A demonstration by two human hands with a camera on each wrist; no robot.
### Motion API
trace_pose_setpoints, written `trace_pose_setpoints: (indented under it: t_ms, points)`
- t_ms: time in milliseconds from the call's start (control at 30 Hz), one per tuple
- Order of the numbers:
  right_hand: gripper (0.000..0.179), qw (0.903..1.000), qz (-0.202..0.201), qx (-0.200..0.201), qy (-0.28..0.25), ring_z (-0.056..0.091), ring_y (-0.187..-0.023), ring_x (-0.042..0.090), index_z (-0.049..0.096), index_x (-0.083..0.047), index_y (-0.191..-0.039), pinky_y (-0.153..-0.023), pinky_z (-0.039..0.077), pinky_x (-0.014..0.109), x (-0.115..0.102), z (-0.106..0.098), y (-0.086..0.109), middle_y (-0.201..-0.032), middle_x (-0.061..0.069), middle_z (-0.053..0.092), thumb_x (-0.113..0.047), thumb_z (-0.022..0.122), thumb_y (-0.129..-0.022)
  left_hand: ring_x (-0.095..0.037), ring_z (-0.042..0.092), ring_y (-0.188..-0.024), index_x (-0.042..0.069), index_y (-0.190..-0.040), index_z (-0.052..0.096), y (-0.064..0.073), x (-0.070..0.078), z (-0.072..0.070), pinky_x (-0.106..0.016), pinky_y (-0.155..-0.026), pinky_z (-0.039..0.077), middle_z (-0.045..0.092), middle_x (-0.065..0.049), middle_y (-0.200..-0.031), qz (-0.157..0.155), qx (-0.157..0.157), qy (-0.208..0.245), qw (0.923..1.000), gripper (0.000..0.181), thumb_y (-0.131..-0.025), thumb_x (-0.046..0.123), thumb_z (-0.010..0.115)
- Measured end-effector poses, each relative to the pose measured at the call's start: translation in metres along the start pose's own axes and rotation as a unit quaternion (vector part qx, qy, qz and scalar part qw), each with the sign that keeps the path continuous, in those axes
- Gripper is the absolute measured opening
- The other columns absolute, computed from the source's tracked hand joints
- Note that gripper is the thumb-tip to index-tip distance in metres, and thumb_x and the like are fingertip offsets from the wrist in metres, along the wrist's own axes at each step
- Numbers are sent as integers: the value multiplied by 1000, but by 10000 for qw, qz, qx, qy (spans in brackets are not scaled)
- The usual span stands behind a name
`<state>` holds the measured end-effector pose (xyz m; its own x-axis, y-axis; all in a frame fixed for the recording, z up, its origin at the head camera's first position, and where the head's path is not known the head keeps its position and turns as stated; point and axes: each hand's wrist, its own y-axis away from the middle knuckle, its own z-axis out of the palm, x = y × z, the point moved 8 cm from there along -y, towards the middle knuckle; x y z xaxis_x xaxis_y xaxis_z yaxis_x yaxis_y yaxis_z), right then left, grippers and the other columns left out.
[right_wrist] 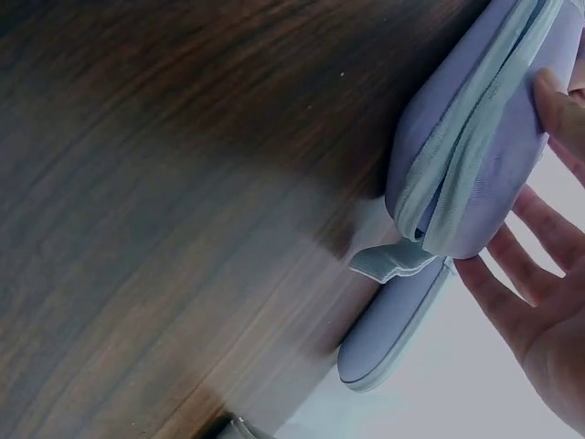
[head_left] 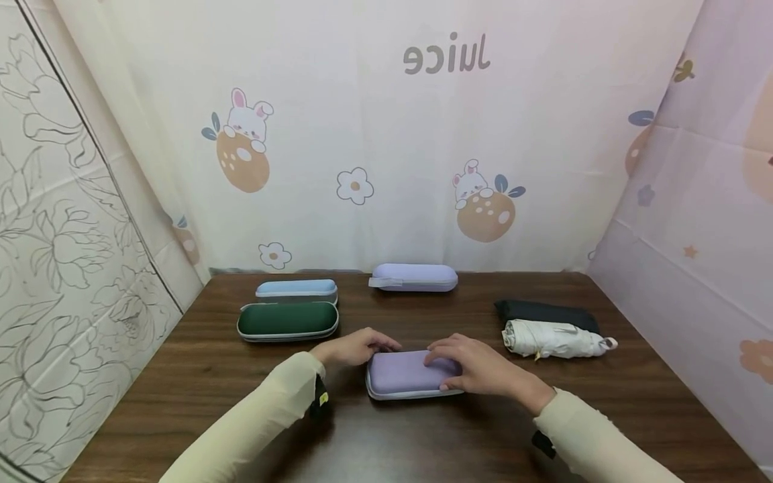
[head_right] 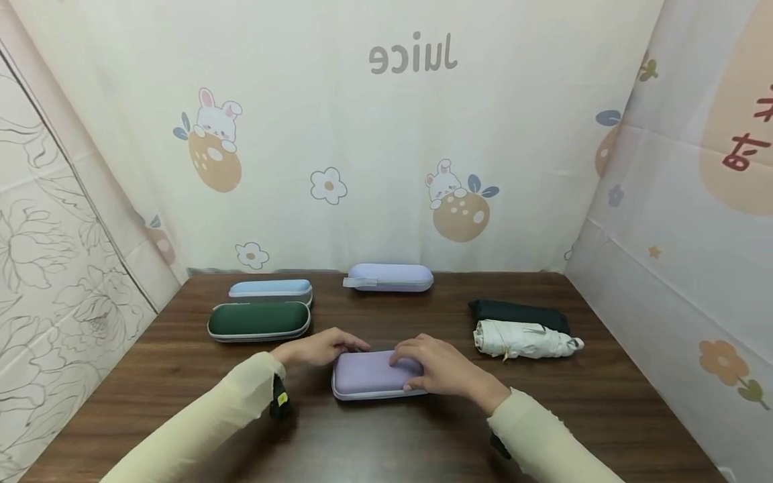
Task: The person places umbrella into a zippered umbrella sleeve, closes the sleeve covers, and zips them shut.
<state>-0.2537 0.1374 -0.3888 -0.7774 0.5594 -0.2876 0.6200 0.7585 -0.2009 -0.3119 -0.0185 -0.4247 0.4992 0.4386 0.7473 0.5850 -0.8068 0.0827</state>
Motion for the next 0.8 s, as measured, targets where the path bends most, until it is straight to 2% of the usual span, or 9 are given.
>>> trace_pose_setpoints:
  t_ms: [167,300,400,600,800]
  points:
    - [39,9998,-31,-81,187,55,-104,19,64,-23,-114,-83,47,40,-4,0,-3,-122,1,60,-28,79,-78,-12,57,-109,-5,-123,61,-13,2,-1,-26,-90,45,63,-13,-121,404,-552,145,9976,42,-89,-20,41]
    - [42,9992,23,-253,302,54,-102,20,64,-24,-116,-82,47,41,-8,1,-5,-122,2,60,-27,80,-77,-10,58,-105,-8,-121,61,-22,4,2,-24,-87,47,64,-16,-117,620,-764,77,9951,34,-91,-16,47]
    - [46,9982,55,-422,419,54,-102,21,63,-25,-119,-83,46,43,-11,2,-8,-121,3,59,-27,81,-76,-5,59,-96,-6,-116,65,-27,5,3,-21,-81,48,68,-12,-110,570,-710,-149,9957,28,-92,-11,51]
    - [56,9934,-71,-733,884,56,-100,21,60,-27,-128,-83,46,42,-18,3,-15,-117,5,60,-24,81,-76,-2,56,-76,-4,-100,72,-31,7,1,-19,-69,47,70,-5,-91,235,-531,-561,9967,19,-91,-8,55]
    - [46,9922,-95,-691,1035,56,-91,15,61,-27,-126,-76,48,35,-20,6,-20,-109,1,60,-42,70,-84,-3,51,-69,5,-84,69,-34,3,0,-18,-64,44,64,3,-80,139,-210,-1240,9920,16,-92,-3,58]
